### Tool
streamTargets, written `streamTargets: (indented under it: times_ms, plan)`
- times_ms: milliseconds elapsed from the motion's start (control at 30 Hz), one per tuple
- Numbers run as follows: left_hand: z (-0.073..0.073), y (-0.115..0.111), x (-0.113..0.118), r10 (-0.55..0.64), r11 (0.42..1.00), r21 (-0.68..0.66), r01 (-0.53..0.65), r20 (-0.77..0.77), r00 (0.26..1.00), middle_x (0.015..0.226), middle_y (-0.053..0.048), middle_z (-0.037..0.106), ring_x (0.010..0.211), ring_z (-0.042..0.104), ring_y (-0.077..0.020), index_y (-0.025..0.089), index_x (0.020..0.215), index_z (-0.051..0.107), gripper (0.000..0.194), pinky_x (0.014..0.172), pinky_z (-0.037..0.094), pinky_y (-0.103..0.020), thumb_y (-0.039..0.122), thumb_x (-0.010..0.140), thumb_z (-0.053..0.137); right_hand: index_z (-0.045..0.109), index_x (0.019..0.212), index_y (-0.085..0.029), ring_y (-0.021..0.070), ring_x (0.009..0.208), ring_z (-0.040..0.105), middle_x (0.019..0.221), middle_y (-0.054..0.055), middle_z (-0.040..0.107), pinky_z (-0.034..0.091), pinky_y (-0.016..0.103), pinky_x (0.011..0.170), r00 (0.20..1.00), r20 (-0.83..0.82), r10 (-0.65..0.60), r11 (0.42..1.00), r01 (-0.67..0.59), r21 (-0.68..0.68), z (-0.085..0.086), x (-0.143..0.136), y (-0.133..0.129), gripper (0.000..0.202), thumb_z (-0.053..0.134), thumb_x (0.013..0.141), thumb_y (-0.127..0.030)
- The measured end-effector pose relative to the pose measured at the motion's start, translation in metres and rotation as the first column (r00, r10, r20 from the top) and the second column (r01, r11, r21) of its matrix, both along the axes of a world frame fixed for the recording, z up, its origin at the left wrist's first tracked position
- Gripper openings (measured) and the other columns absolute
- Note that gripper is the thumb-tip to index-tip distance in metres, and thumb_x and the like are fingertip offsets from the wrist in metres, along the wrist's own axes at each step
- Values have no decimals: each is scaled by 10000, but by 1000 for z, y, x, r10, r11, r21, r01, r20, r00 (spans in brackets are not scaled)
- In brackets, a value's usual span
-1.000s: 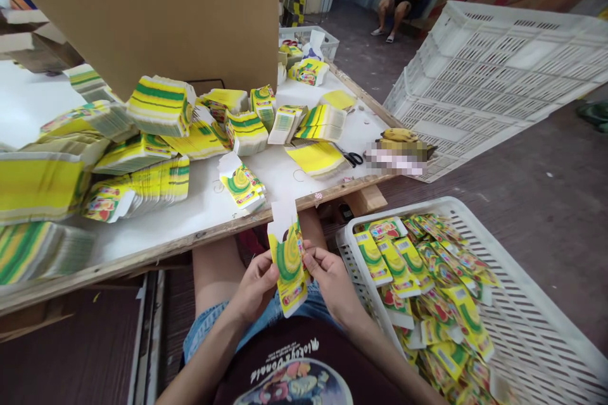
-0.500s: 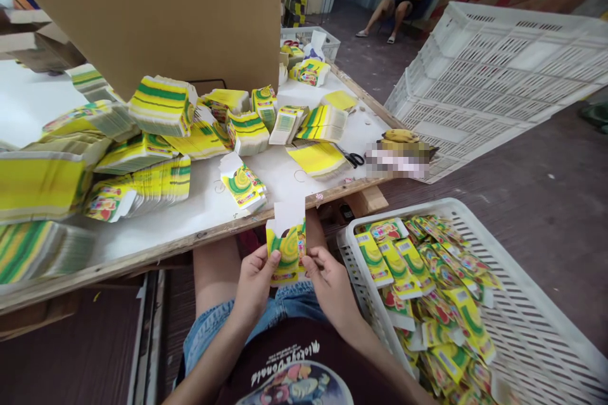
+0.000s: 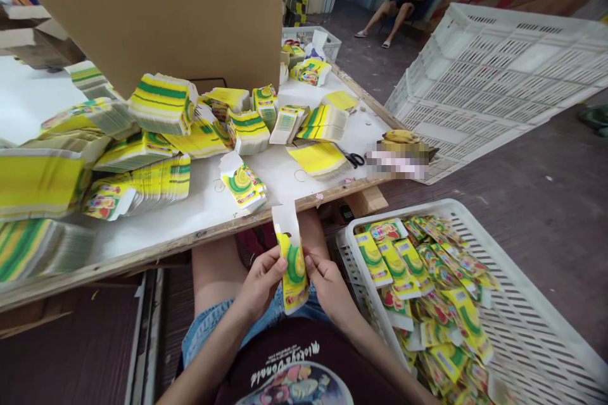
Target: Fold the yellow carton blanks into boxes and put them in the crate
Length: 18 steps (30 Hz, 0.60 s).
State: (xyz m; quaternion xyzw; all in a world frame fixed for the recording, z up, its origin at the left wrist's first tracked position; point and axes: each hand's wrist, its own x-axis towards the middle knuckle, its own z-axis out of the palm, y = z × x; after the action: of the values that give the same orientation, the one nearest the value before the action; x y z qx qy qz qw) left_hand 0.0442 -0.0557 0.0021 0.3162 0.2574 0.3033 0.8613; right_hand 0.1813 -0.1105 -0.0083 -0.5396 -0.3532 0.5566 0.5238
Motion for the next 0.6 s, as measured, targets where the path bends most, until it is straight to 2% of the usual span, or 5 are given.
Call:
streamTargets:
  times_ms: [100, 167, 333, 467, 600]
  plan:
    - [-8, -1, 5, 119, 993, 23, -117, -117, 986, 934, -100, 757, 881, 695, -253, 144, 1015, 716, 368, 790, 537, -341, 411, 762, 735, 730, 991, -175, 217, 773, 629, 848, 57, 708, 510, 309, 711, 997, 63, 44, 999, -45, 5, 3, -2, -4, 443, 553, 872, -563]
    - [-13, -3, 8, 187, 982, 53, -180, -188, 964, 901, -80, 757, 843, 695, -239, 152, 985, 708, 354, 748, 543, -325, 424, 760, 731, 731, 891, -162, 195, 694, 602, 762, 36, 687, 488, 280, 639, 986, 161, 33, 999, -34, 5, 4, -3, -5, 410, 578, 862, -541]
    - [-10, -4, 9, 274, 950, 234, -208, -298, 915, 935, -65, 745, 844, 698, -225, 180, 1094, 588, 381, 721, 537, -296, 391, 795, 695, 660, 677, -153, 151, 571, 524, 609, 9, 606, 412, 245, 529, 928, 369, -48, 998, 56, -11, -1, -3, -5, 436, 531, 893, -508]
    - [-3, -5, 5, 344, 915, 325, -240, -316, 884, 1004, -53, 724, 870, 703, -198, 261, 1280, 301, 606, 747, 528, -290, 255, 813, 687, 656, 930, -176, 191, 718, 622, 810, 40, 689, 482, 268, 653, 897, 431, -97, 995, 99, 19, -4, 2, -5, 261, 616, 864, -424]
    - [0, -4, 3, 244, 928, 346, -137, -289, 926, 1043, -72, 708, 946, 686, -196, 257, 1284, 282, 555, 794, 510, -288, 232, 855, 633, 534, 1168, -229, 222, 996, 633, 1091, 80, 664, 496, 316, 853, 916, 357, -181, 978, 130, 163, 4, 10, -5, 296, 596, 895, -326]
